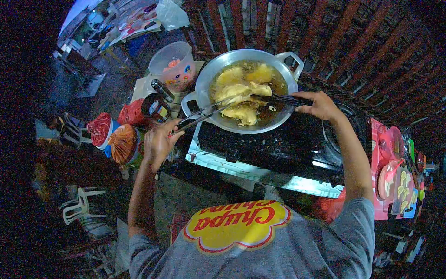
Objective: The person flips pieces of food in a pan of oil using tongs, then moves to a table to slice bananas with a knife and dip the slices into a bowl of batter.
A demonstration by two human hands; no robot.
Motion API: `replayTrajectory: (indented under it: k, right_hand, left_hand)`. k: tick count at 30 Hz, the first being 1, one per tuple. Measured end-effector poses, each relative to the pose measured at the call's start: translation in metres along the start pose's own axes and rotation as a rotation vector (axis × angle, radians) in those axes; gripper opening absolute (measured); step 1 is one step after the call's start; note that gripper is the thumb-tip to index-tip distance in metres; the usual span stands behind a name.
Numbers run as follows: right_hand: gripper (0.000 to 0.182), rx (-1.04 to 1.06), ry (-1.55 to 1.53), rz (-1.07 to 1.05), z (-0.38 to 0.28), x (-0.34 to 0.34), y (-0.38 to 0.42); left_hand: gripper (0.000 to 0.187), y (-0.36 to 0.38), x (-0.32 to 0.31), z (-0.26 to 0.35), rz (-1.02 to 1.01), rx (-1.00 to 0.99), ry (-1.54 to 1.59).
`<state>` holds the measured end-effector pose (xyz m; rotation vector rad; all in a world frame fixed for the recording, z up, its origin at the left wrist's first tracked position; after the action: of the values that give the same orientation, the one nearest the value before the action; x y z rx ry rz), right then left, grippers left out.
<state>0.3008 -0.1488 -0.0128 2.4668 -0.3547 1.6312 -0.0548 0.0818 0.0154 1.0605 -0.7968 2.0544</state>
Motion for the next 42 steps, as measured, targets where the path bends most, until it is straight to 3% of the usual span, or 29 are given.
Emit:
replayTrajectory:
  k: [5,7,20,26,28,31,34,38,42]
  right_hand:
    - [0.048,-0.026,-0.08,-0.045,0.003,0.002,0.001]
    - [0.047,-0.125,-0.129,-0.079,0.012,-0.002,0.002]
    - [0.044,-0.123,-0.248,-0.07,0.014,0.001,0.007]
    - [0.048,-0.183,-0.059,-0.088,-0.012,0.006,0.014]
    - [0.048,-0.301,0.045,-0.134,-0.026,0.011,0.017]
    - [0.048,-0.17,0.133,-0.051,-0.031,0.007,0.018]
    - [0.048,-0.253,0.146,-0.085,-0.037,0.009,0.019]
    - [0.049,-0.202,0.118,-0.062,-0.032,0.009,0.021]
    - [0.048,-0.025,0.131,0.073,-0.021,0.005,0.025]
  left_hand:
    - [0.036,0.001,-0.002,-0.006,0.004,-0.019,-0.01]
    - [0.037,0.002,-0.002,-0.008,0.016,-0.043,-0.007]
    - [0.038,0.005,-0.002,-0.014,0.011,-0.028,0.0]
    - [0.043,0.012,0.004,0.002,-0.046,-0.022,-0.039]
    - [0.045,0.015,0.006,0.01,-0.025,-0.045,-0.022]
    - [0.05,0.015,0.001,0.037,-0.045,-0.084,-0.051]
    - [0.049,0.007,-0.011,0.049,-0.056,-0.143,-0.152]
    - [0.045,-0.002,-0.019,0.048,-0.105,-0.09,-0.235]
    - [0.041,-0.006,-0.021,0.043,-0.093,-0.097,-0.256]
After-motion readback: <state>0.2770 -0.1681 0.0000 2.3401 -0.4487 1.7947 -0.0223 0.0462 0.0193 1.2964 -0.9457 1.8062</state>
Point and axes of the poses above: each hand's wrist, its own y-axis away from the middle knuckle, its own x-axis out of the back of the hand, z = x × y, the point moved 4 cm from there along -y, towards the middle knuckle, and after that the axes turned 10 degrees about y, right-handed, at the moved point
